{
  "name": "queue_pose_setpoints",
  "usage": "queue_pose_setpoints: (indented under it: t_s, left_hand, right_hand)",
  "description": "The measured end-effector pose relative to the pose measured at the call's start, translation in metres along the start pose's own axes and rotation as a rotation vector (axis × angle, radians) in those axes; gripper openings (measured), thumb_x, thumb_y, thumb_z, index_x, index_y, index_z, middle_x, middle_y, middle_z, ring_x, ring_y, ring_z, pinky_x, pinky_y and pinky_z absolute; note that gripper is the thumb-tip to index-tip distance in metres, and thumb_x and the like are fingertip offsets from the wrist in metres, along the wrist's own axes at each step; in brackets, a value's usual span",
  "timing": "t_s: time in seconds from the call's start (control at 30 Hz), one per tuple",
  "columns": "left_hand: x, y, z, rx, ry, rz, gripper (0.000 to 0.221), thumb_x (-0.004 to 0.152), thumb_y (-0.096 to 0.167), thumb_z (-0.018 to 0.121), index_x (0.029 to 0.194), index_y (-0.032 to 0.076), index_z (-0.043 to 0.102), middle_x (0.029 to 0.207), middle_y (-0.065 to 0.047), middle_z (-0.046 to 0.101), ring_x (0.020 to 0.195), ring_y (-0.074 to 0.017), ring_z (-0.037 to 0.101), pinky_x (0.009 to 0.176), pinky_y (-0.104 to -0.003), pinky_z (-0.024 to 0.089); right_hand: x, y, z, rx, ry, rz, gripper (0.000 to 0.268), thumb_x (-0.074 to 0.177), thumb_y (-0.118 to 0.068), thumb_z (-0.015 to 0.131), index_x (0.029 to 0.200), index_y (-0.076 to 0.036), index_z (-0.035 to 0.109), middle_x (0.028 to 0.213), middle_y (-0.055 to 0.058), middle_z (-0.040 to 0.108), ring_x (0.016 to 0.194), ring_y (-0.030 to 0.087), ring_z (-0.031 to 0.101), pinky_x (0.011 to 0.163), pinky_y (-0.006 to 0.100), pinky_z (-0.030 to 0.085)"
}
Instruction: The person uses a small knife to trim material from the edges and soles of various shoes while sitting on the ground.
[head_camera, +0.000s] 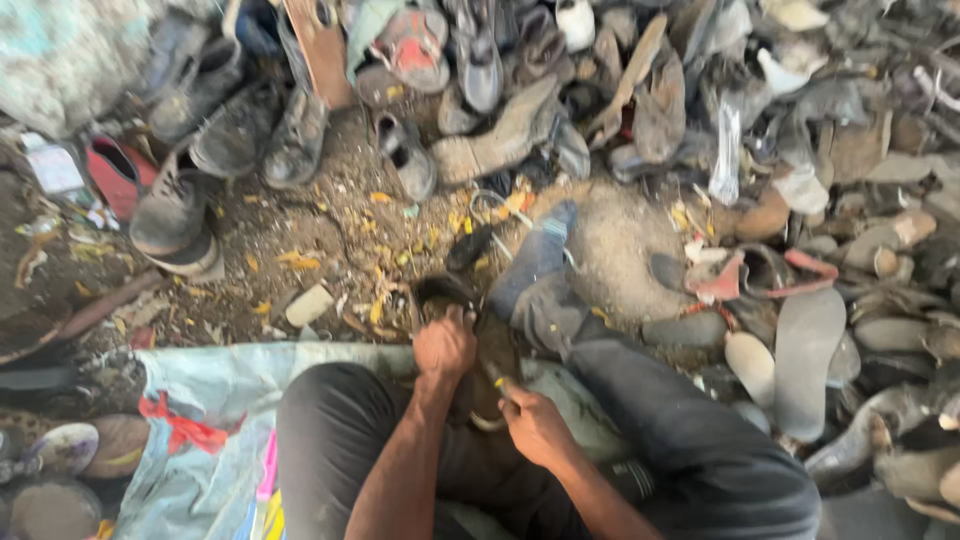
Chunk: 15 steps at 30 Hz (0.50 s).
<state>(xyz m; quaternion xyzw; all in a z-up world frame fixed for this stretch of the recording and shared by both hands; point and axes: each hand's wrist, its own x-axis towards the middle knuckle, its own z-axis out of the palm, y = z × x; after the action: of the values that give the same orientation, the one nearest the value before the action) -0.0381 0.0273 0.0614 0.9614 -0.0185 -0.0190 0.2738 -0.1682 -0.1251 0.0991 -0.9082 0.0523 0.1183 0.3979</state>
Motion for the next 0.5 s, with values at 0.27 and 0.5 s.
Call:
queue_pose_setpoints:
  t_s: [0.27,0.5]
  left_hand:
    - [0.002,-0.006,0.005,-0.041,0.018,-0.064,0.036,0.099,0.041,0.051,0.108,0.01,0.067,0.083,-0.027,0.073,0.077,-0.0499,0.07,0.07,-0.059,0.055]
    - [0.002,0.001,0.004,0.008,-0.017,-0.001,0.037,0.102,0.042,0.05,0.1,0.009,0.065,0.079,-0.027,0.072,0.074,-0.0486,0.071,0.07,-0.058,0.055]
  right_hand:
    - [-0.015,-0.006,-0.02,-0.015,0.113,0.031,0.038,0.093,-0.023,0.065,0.13,-0.014,0.068,0.096,0.025,0.072,0.089,0.043,0.07,0.076,0.047,0.054]
    - [0.076,0.006,0.006,-0.05,0.074,-0.083,0.033,0.099,-0.028,0.06,0.125,-0.01,0.067,0.096,0.027,0.071,0.094,0.046,0.069,0.078,0.052,0.053]
